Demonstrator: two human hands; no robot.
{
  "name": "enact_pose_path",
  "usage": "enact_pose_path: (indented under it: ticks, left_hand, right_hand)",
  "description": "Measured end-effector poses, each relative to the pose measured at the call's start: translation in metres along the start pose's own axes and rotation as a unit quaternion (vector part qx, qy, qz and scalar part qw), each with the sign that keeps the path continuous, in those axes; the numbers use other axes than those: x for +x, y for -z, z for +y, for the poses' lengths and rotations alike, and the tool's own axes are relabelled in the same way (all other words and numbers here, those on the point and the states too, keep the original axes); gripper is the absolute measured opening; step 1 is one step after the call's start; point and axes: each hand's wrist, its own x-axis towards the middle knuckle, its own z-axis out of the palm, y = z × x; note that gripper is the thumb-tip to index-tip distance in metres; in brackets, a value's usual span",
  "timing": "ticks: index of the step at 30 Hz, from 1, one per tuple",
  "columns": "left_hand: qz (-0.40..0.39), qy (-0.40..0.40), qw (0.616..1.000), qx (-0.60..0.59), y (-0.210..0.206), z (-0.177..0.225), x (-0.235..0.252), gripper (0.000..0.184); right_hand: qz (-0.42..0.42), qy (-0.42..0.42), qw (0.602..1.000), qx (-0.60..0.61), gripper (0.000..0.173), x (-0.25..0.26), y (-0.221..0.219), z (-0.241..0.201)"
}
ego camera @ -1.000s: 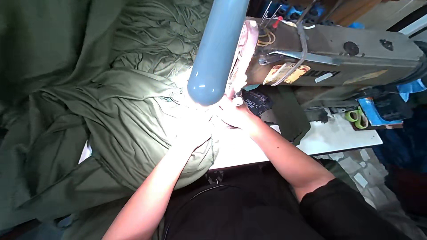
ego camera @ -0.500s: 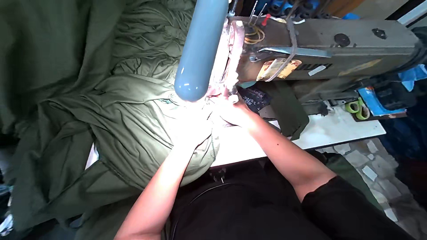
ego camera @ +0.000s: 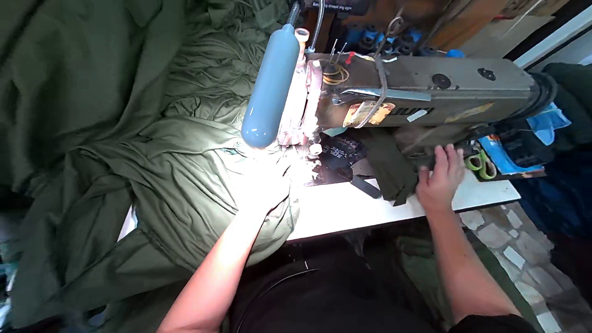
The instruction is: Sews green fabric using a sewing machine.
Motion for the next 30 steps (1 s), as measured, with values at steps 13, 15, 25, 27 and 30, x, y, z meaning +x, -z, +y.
enact_pose_path:
  ticks: [13,15,25,27,30]
  left_hand:
    - [0.033,-0.019,0.999,-0.009,-0.004,-0.003,-0.001,0.043]
    - [0.032,-0.021,0.999,-0.016,-0.003,-0.002,0.000,0.042]
    - [0.060,-0.030,0.998,-0.004,-0.002,0.002,0.004,0.047]
    - [0.032,-0.025,0.999,-0.019,0.006,0.008,0.003,0.050]
    - [0.025,-0.015,0.998,-0.059,0.015,0.015,0.005,0.045]
  right_hand:
    - [-0.113,-0.058,0.992,0.006,0.037,-0.003,0.010,-0.014]
    - [-0.155,-0.080,0.985,0.001,0.037,0.001,0.012,-0.016]
    - [0.143,0.077,0.983,0.084,0.038,0.086,0.079,-0.050]
    - [0.095,0.093,0.988,0.080,0.038,0.130,0.097,-0.070]
    - [-0.036,0.083,0.993,0.070,0.032,0.207,0.099,-0.103]
